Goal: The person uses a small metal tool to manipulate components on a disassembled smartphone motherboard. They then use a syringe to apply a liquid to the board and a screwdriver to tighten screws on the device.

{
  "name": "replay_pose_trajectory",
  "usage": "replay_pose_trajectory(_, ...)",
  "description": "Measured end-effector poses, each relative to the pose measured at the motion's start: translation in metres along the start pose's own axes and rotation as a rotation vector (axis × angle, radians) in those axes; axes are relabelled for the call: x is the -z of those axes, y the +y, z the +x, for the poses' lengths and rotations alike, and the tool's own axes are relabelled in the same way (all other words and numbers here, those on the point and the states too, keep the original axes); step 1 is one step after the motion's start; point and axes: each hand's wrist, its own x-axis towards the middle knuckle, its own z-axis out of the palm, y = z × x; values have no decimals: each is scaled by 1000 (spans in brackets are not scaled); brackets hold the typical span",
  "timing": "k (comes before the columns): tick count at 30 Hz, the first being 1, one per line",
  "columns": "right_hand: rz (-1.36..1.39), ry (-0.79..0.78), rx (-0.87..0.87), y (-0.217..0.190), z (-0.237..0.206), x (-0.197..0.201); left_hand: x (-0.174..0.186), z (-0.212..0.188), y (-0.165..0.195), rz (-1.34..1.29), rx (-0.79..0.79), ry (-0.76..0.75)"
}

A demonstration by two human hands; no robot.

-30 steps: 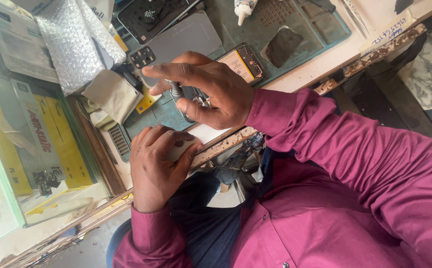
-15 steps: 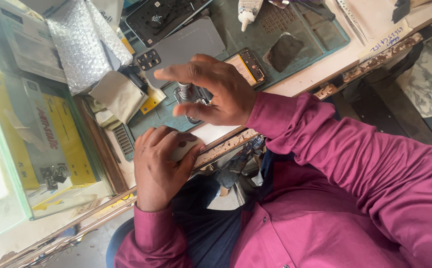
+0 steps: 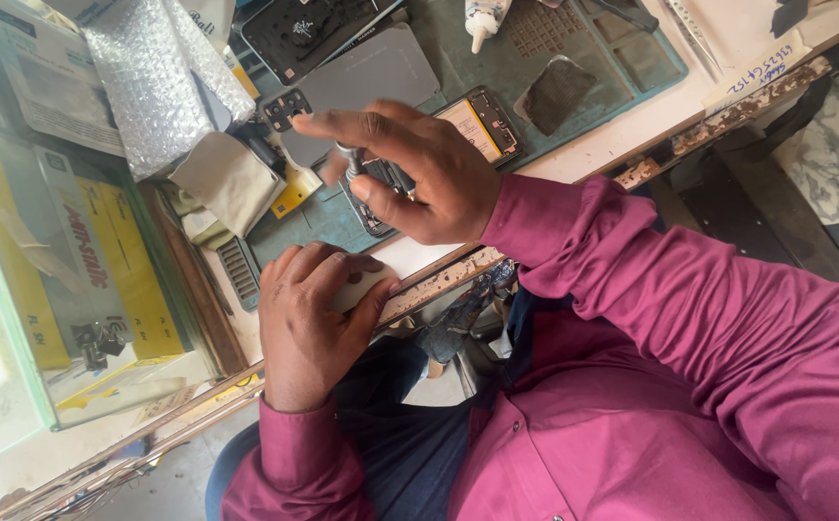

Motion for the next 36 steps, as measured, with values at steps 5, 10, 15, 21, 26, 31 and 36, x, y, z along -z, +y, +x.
replay_pose_trajectory(5, 4, -28, -54, -2, 4, -1, -1, 1, 0, 1, 6, -6)
replay_pose_trajectory(10, 93, -4, 26, -3, 2, 1, 0, 1, 0, -11, 5, -10)
replay_pose_trajectory(15, -49, 9, 9, 0, 2, -2, 0, 2, 1, -14, -1, -7)
replay_pose_trajectory(21, 101, -29, -24, 0, -2, 0, -1, 2, 2, -11, 10, -8)
replay_pose_trajectory(26, 34, -53, -129, 0, 2, -1, 0, 4, 3, -10, 7, -4)
replay_pose_trajectory(31, 104, -23, -9, -1, 2, 2, 1, 3, 4, -25, -1, -9)
replay_pose_trajectory(36, 18, -13, -51, -2, 0, 2, 1, 3, 6, -12, 3, -5)
